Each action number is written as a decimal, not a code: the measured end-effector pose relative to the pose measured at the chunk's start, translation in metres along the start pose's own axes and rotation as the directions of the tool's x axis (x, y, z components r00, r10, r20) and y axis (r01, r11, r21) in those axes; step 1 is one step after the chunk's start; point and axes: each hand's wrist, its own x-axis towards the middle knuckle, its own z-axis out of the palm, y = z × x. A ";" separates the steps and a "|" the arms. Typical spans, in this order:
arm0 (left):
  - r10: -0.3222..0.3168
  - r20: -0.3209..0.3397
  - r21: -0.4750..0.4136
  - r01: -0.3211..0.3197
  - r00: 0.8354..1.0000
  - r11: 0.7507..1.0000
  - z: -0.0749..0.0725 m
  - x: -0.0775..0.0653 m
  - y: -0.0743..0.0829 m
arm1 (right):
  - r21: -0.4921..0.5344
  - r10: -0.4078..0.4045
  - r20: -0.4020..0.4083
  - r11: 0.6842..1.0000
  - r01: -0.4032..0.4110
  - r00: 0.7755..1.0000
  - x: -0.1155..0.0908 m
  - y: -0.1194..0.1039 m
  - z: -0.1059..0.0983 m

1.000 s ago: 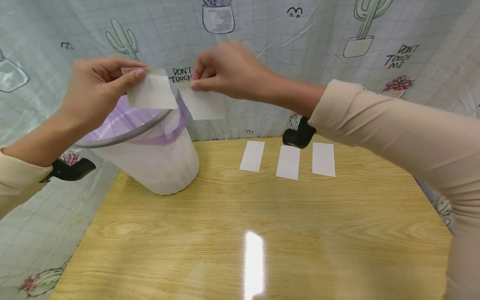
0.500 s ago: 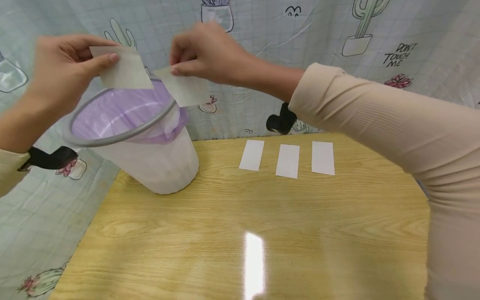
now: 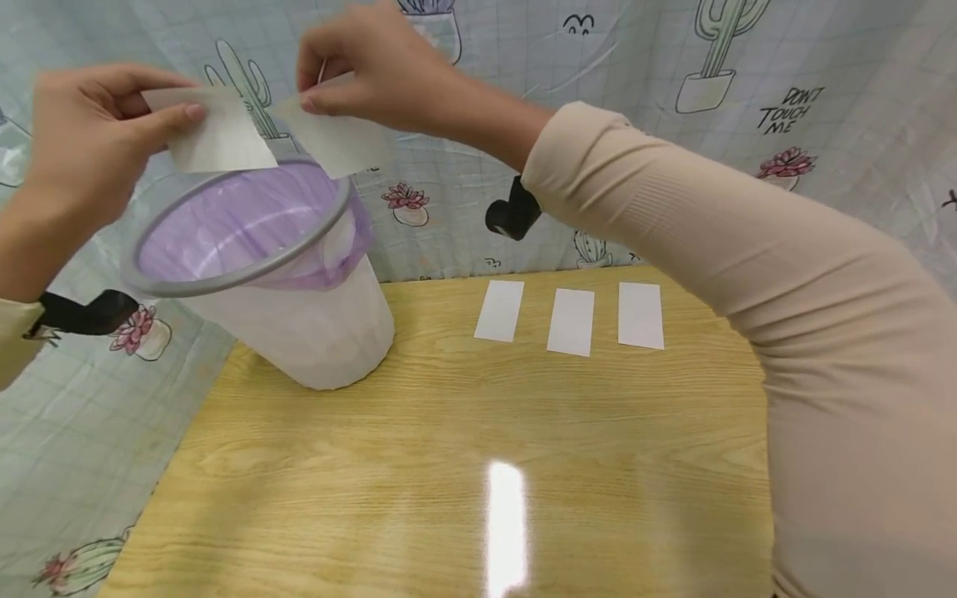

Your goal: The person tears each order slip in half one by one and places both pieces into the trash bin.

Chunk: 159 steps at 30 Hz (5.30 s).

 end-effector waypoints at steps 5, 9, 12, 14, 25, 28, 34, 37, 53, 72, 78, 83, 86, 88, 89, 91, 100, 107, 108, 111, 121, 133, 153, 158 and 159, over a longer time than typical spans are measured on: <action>-0.051 0.010 -0.027 0.052 0.999 0.998 -0.009 0.001 -0.002 | 0.026 0.031 -0.001 0.999 -0.031 1.000 0.014 -0.006 0.004; -0.098 0.030 -0.009 0.098 0.995 0.995 -0.014 0.000 -0.005 | 0.057 0.024 -0.004 0.998 -0.023 1.000 0.021 -0.008 0.006; -0.122 0.034 0.002 0.122 0.992 0.993 -0.018 -0.002 -0.010 | 0.081 0.023 0.002 0.996 -0.023 1.000 0.026 -0.009 0.009; -0.134 0.031 0.015 0.134 0.990 0.991 -0.021 -0.004 -0.012 | 0.086 0.020 0.006 0.996 -0.020 1.000 0.029 -0.009 0.011; -0.153 0.006 0.106 0.151 0.988 0.983 -0.027 -0.004 -0.007 | 0.017 -0.042 0.034 0.999 0.041 0.999 0.036 -0.003 0.020; -0.167 -0.009 0.151 0.166 0.986 0.974 -0.027 -0.003 -0.005 | -0.017 -0.060 0.061 0.998 0.062 0.996 0.038 -0.004 0.022; -0.174 -0.031 0.180 0.177 0.984 0.968 -0.027 0.001 -0.005 | -0.034 -0.076 0.106 0.996 0.080 0.991 0.045 -0.008 0.026; -0.133 -0.038 0.210 0.138 0.990 0.968 -0.024 0.003 -0.008 | -0.036 -0.065 0.143 0.997 0.070 0.988 0.050 -0.010 0.030; -0.116 0.035 0.289 0.101 0.993 0.952 -0.022 0.028 -0.012 | -0.037 -0.040 0.258 0.998 0.051 0.965 0.076 -0.016 0.043; -0.225 0.063 0.081 0.220 0.972 0.972 -0.029 0.036 -0.023 | 0.009 -0.007 0.289 1.000 0.005 0.957 0.081 -0.015 0.066; -0.219 0.100 0.027 0.217 0.971 0.976 -0.028 0.032 -0.026 | 0.036 -0.001 0.293 0.999 -0.010 0.956 0.082 -0.010 0.066; -0.194 0.129 0.064 0.187 0.972 0.980 -0.020 0.030 -0.024 | 0.016 0.010 0.301 1.000 -0.015 0.953 0.076 -0.004 0.059; -0.155 0.148 0.090 0.143 0.977 0.986 -0.014 0.025 -0.019 | -0.016 0.019 0.319 1.000 -0.014 0.948 0.072 0.000 0.055; -0.118 0.158 0.083 0.106 0.980 0.991 -0.011 0.020 -0.014 | -0.042 0.021 0.332 0.999 -0.007 0.943 0.068 0.003 0.053; -0.097 0.164 0.074 0.086 0.982 0.993 -0.009 0.018 -0.011 | -0.058 0.019 0.337 0.998 0.001 0.941 0.066 0.004 0.052; -0.046 0.177 0.052 0.037 0.983 0.998 -0.003 0.012 -0.005 | -0.088 0.016 0.350 0.996 0.016 0.937 0.059 0.009 0.050; 0.046 0.242 -0.036 -0.039 0.969 0.999 0.028 -0.017 0.016 | -0.076 0.031 0.394 0.997 -0.001 0.919 0.024 0.037 0.048; 0.080 0.303 -0.060 -0.065 0.950 0.996 0.048 -0.034 0.017 | -0.005 0.050 0.404 0.999 -0.052 0.914 0.001 0.060 0.053; 0.082 0.312 -0.061 -0.066 0.946 0.996 0.050 -0.036 0.016 | -0.006 0.053 0.407 0.998 -0.056 0.912 -0.003 0.064 0.054; 0.096 0.336 -0.037 -0.088 0.937 0.995 0.058 -0.043 0.011 | -0.008 0.074 0.428 0.997 -0.078 0.901 -0.016 0.076 0.055; 0.093 0.380 -0.035 -0.086 0.920 0.996 0.082 -0.057 -0.011 | -0.003 0.150 0.432 0.986 -0.164 0.889 -0.063 0.109 0.063; 0.119 0.414 -0.141 -0.065 0.902 0.988 0.112 -0.068 -0.038 | 0.023 0.195 0.426 0.974 -0.226 0.883 -0.107 0.135 0.084; 0.036 0.449 -0.140 0.031 0.893 0.990 0.153 -0.090 -0.104 | 0.217 0.292 0.459 0.879 -0.425 0.839 -0.163 0.163 0.124; 0.021 0.449 -0.148 0.051 0.893 0.988 0.172 -0.092 -0.117 | 0.260 0.295 0.459 0.857 -0.445 0.838 -0.176 0.173 0.140; 0.024 0.443 -0.150 0.048 0.896 0.988 0.176 -0.092 -0.119 | 0.263 0.300 0.455 0.854 -0.449 0.838 -0.179 0.175 0.143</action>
